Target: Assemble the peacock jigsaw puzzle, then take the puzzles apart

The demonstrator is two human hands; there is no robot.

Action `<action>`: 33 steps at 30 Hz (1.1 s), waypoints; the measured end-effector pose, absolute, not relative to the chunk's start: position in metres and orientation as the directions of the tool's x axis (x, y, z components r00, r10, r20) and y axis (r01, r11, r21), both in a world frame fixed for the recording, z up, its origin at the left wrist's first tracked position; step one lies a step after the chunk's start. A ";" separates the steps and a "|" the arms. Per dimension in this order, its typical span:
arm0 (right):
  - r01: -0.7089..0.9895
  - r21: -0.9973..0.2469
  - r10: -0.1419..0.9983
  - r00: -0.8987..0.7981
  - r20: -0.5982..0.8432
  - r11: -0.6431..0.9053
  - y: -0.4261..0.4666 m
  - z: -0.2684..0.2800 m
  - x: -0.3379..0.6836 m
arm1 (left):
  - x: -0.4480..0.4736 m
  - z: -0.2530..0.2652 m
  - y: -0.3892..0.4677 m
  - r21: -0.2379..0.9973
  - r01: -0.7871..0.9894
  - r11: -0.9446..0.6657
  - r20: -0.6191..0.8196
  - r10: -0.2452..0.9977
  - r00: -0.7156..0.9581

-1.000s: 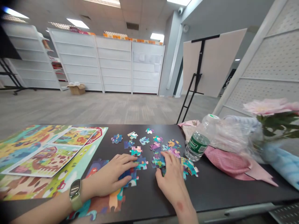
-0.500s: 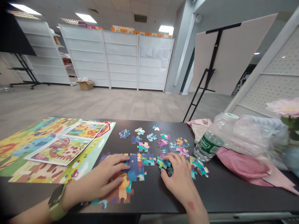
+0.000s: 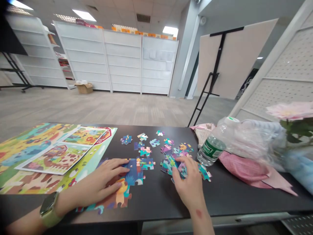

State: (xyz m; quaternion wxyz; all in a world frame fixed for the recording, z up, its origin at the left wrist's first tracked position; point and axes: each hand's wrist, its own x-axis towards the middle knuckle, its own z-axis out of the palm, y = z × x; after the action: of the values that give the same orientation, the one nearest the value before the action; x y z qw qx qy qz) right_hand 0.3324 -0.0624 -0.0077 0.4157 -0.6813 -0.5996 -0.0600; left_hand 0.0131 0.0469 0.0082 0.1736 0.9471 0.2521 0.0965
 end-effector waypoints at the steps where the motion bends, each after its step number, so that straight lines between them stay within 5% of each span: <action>1: 0.868 -0.478 0.828 0.169 0.534 0.131 -0.065 -0.004 0.328 | 0.013 0.008 0.047 0.378 0.443 -0.813 0.095 0.510 0.855; 5: 0.853 -0.427 0.928 -0.160 0.336 0.301 -0.073 0.005 0.315 | 0.013 0.009 0.046 0.381 0.447 -0.809 0.087 0.513 0.854; 14: 0.922 -0.381 0.901 0.222 0.372 -0.070 -0.055 -0.021 0.324 | 0.013 0.008 0.046 0.396 0.428 -0.812 0.133 0.512 0.848; 26: 0.824 -0.537 0.937 0.022 0.349 0.181 -0.069 0.006 0.278 | 0.014 0.010 0.045 0.397 0.422 -0.815 0.152 0.511 0.846; 29: 0.828 -0.541 0.973 -0.019 0.230 0.144 -0.072 0.010 0.266 | 0.015 0.011 0.045 0.398 0.425 -0.813 0.137 0.511 0.849; 33: 0.895 -0.445 0.961 0.143 0.237 -0.024 -0.075 0.005 0.281 | 0.015 0.011 0.045 0.395 0.433 -0.810 0.127 0.515 0.848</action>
State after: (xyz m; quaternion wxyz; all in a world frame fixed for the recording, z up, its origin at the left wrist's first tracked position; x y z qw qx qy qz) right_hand 0.2805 -0.0749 0.0054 0.2530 -0.7125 -0.6512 0.0650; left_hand 0.0147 0.0447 0.0107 0.1788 0.9444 0.2508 0.1148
